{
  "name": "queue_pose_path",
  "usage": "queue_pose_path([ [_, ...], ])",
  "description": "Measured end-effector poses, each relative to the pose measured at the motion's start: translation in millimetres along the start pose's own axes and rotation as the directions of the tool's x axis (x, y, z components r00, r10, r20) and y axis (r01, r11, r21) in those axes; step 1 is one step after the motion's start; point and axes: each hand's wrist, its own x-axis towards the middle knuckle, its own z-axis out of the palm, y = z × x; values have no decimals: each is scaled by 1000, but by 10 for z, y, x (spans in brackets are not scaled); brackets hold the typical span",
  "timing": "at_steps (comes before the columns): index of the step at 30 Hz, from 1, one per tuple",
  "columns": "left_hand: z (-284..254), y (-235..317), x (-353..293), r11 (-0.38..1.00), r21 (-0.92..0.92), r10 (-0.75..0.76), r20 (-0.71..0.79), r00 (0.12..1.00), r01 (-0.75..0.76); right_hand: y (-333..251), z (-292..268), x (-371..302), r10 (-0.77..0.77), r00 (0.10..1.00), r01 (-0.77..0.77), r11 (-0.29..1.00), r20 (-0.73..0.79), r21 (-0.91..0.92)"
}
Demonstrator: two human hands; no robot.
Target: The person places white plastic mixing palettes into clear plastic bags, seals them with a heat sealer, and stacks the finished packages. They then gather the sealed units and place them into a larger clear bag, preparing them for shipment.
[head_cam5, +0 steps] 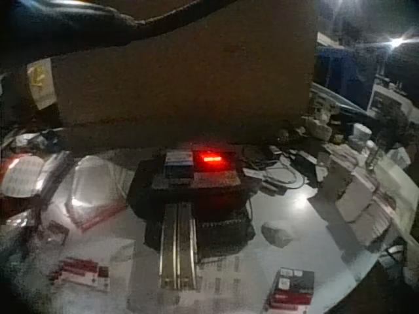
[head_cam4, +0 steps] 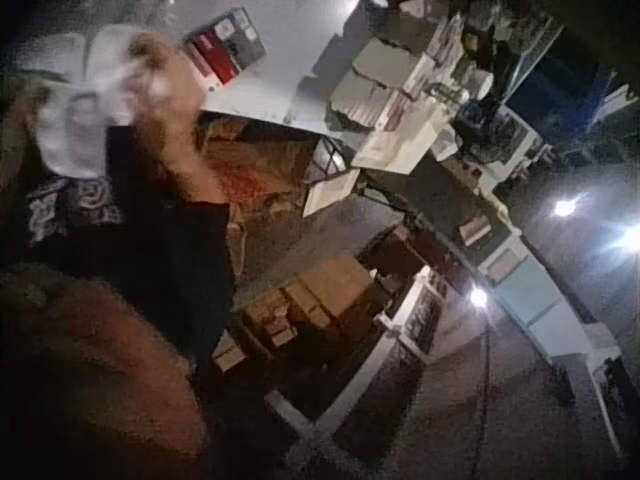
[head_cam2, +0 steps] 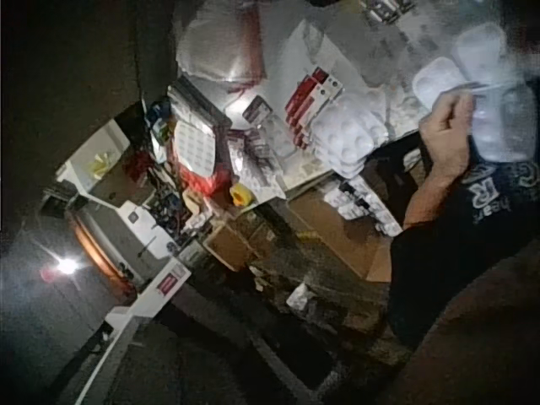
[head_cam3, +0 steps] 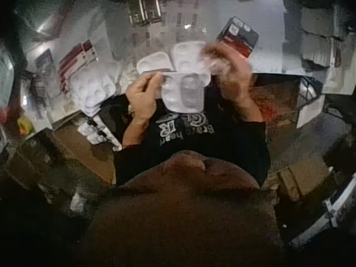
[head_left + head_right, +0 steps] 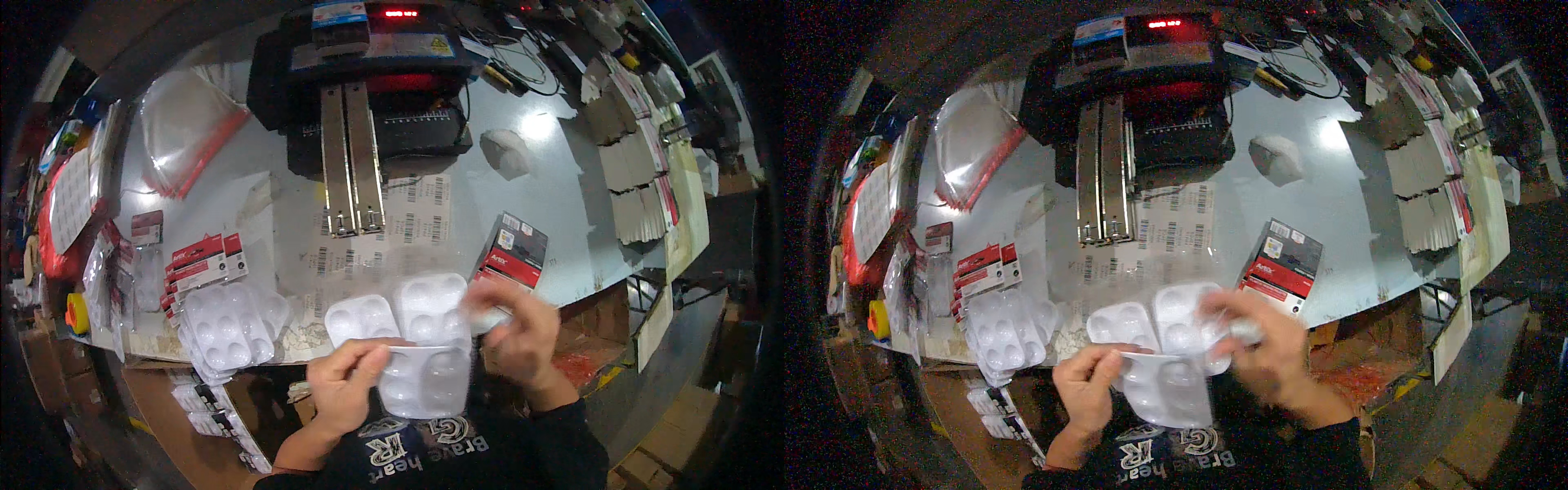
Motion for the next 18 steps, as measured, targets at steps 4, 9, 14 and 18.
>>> queue_pose_path([
  [4,-34,-22,98,934,-340,63,-145,987,-109,806,-278,14,153,988,-143,826,-28,-546],
  [9,-30,-59,188,885,-465,-4,-59,998,-24,1199,-332,-94,306,950,-180,691,57,-700],
  [14,-16,-93,215,904,-424,19,156,988,50,1140,-440,41,322,946,-192,669,47,-718],
  [18,-59,-118,214,954,-300,37,151,988,10,1165,-469,104,328,945,-240,705,6,-667],
])
